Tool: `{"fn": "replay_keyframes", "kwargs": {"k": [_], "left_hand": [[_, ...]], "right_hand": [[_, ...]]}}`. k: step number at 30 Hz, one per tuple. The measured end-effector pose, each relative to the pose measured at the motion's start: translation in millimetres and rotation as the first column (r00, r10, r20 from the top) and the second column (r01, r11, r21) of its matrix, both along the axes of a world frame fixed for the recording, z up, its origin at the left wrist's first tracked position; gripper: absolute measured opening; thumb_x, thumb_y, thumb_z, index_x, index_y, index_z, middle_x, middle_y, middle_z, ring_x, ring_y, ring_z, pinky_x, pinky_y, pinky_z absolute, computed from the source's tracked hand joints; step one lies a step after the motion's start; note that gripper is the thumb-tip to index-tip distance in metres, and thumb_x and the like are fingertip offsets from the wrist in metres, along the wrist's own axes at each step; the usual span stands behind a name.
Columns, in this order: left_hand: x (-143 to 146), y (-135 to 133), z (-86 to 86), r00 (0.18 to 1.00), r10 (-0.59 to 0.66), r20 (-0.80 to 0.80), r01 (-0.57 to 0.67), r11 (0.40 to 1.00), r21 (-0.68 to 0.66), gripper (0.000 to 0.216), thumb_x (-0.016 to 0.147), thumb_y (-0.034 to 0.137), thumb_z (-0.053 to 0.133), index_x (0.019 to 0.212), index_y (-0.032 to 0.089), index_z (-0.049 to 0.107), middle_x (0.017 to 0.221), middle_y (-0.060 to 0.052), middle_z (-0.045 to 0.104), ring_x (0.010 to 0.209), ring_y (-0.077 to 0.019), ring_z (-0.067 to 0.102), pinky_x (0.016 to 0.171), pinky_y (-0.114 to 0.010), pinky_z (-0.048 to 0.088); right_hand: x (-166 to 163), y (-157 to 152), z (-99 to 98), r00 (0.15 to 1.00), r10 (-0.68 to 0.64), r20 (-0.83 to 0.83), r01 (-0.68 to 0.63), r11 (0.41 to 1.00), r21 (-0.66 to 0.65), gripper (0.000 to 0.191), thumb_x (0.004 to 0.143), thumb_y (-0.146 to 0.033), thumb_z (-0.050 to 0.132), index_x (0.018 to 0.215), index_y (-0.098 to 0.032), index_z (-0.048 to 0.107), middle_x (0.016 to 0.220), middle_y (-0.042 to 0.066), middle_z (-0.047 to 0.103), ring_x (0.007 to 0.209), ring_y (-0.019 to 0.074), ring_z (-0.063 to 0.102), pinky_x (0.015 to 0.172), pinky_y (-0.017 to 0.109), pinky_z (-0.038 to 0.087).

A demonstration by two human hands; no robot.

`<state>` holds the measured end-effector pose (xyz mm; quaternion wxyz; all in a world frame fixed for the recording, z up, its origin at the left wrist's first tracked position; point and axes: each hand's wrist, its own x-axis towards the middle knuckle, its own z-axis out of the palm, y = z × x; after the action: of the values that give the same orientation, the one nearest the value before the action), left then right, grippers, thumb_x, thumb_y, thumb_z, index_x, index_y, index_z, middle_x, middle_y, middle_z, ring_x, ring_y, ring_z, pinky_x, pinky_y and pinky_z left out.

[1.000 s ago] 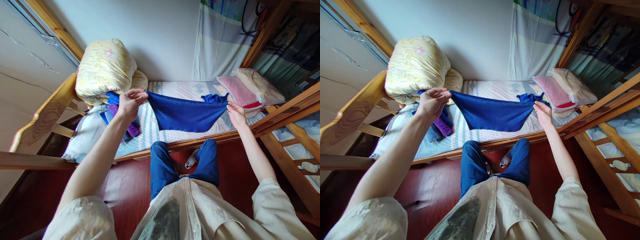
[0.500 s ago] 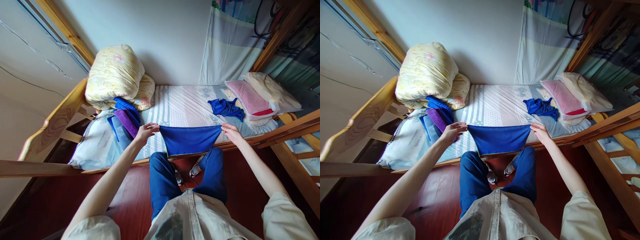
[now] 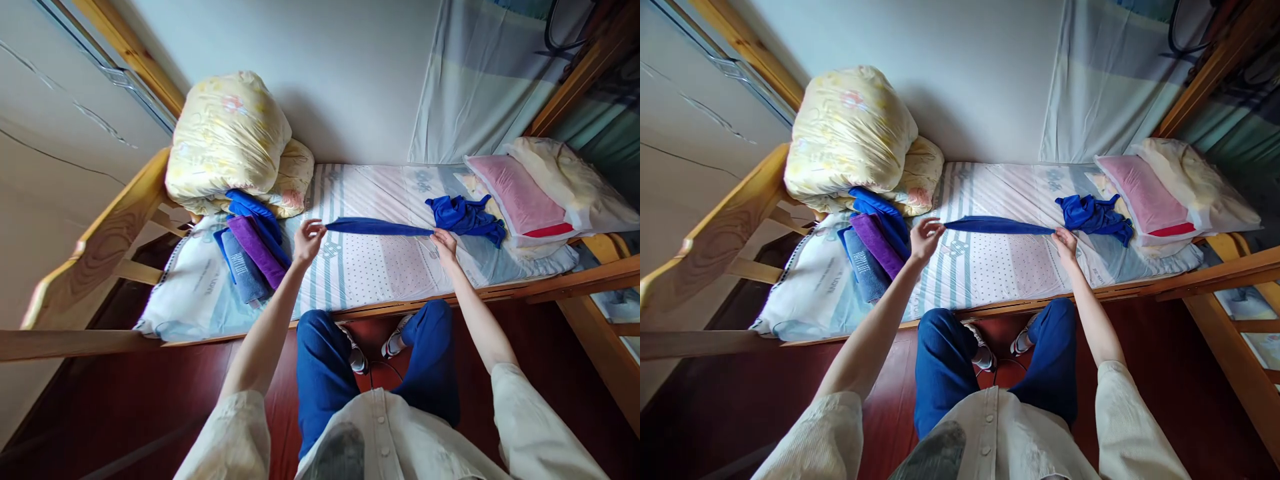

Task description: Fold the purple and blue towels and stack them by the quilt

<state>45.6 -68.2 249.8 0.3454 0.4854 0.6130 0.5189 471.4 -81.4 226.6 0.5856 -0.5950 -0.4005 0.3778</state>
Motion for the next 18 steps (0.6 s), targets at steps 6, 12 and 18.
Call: {"fn": "replay_keyframes", "kwargs": {"k": [6,12,18], "left_hand": [[6.2,-76.0,-100.3,0.962,-0.094,-0.258,-0.021,0.912,-0.410,0.026,0.078,0.027,0.063,0.103,0.022,0.066,0.093,-0.008,0.079,0.097,-0.0240,0.074,0.082,-0.031,0.055],[16.6,-112.4,-170.6,0.936,-0.208,-0.285,-0.027,0.764,-0.645,0.019,0.074,0.016,0.070,0.092,0.020,0.066,0.087,-0.009,0.079,0.092,-0.0270,0.077,0.089,-0.037,0.056],[9.2,-103.1,-195.2,0.953,-0.178,-0.247,-0.035,0.741,-0.670,0.031,0.080,0.024,0.075,0.109,0.018,0.066,0.099,-0.011,0.081,0.098,-0.0257,0.077,0.089,-0.034,0.056]], "right_hand": [[-7.8,-48.7,-102.1,0.974,0.146,0.175,-0.102,0.966,-0.239,0.032,0.069,-0.036,0.077,0.092,-0.014,0.073,0.097,0.010,0.078,0.087,0.0178,0.068,0.082,0.031,0.054],[-7.7,-91.7,-171.5,0.944,0.267,0.194,-0.164,0.890,-0.427,0.012,0.058,-0.025,0.079,0.063,-0.019,0.070,0.062,0.002,0.071,0.065,0.0182,0.066,0.075,0.033,0.058],[-2.1,-91.5,-193.6,0.954,0.251,0.165,-0.143,0.863,-0.485,0.021,0.063,-0.034,0.080,0.074,-0.018,0.072,0.083,0.010,0.079,0.079,0.0227,0.074,0.075,0.033,0.060]]}}
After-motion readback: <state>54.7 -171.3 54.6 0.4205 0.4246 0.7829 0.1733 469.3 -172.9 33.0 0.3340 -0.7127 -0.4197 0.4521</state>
